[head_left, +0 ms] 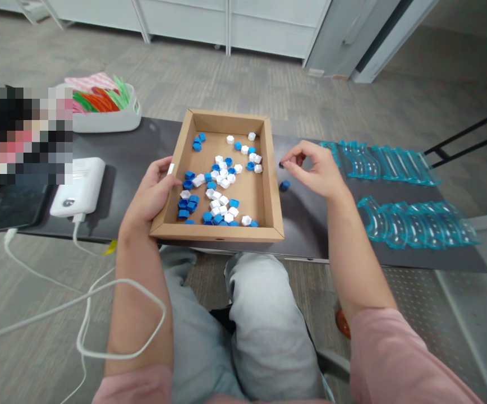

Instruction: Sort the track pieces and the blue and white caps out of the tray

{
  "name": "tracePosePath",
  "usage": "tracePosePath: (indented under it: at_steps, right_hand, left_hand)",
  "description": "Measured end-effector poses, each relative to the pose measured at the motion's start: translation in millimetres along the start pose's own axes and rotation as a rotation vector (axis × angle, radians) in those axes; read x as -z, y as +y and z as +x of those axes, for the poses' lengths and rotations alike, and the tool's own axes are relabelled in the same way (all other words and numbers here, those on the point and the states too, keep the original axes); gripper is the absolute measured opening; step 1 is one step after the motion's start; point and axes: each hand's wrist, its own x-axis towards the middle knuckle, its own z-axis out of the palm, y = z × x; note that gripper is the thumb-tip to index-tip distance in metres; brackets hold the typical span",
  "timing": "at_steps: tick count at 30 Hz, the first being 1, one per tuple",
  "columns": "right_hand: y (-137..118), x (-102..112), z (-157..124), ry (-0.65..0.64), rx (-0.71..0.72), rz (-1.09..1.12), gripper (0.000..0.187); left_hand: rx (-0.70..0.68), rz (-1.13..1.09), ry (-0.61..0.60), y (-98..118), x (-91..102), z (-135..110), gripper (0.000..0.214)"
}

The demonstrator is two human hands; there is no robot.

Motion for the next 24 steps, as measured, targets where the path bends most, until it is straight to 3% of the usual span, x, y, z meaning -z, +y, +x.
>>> tracePosePath:
  at_steps: [2, 7, 10, 13, 17, 21, 24]
  right_hand:
    - [-24, -14, 8, -0.085, 0.076, -0.016, 0.023]
    - [-63, -59, 29, -0.575, 0.249, -0.072, 0.011]
    - [-68, -78, 33, -0.679, 0.249, -0.103, 0.014]
    - [-67, -74, 31, -0.643, 0.238, -0.031, 0.013]
    - [-51, -31, 27, -0.433, 0.201, 0.215, 0.033]
    - [-11, 17, 10, -0.147, 0.010, 0.336, 0.055]
    - [24, 32, -7, -0.081, -0.141, 0.373, 0.065]
  left_hand:
    - [0.009, -0.002, -0.003, 1, -0.2, 0, 0.067]
    - [0.000, 0.000, -0.011, 1, 0.5, -1, 0.068]
    - [-0.005, -0.011, -0.014, -2, 0.9, -1, 0.068]
    - [-0.023, -0.019, -0.020, -7, 1.3, 1, 0.068]
    - [-0.060, -0.031, -0.029, -11, 1.1, 3, 0.069]
    - [-0.012, -0.027, -0.016, -5, 0.8, 3, 0.068]
    - [0.053, 0.026, -0.014, 5, 1.8, 2, 0.065]
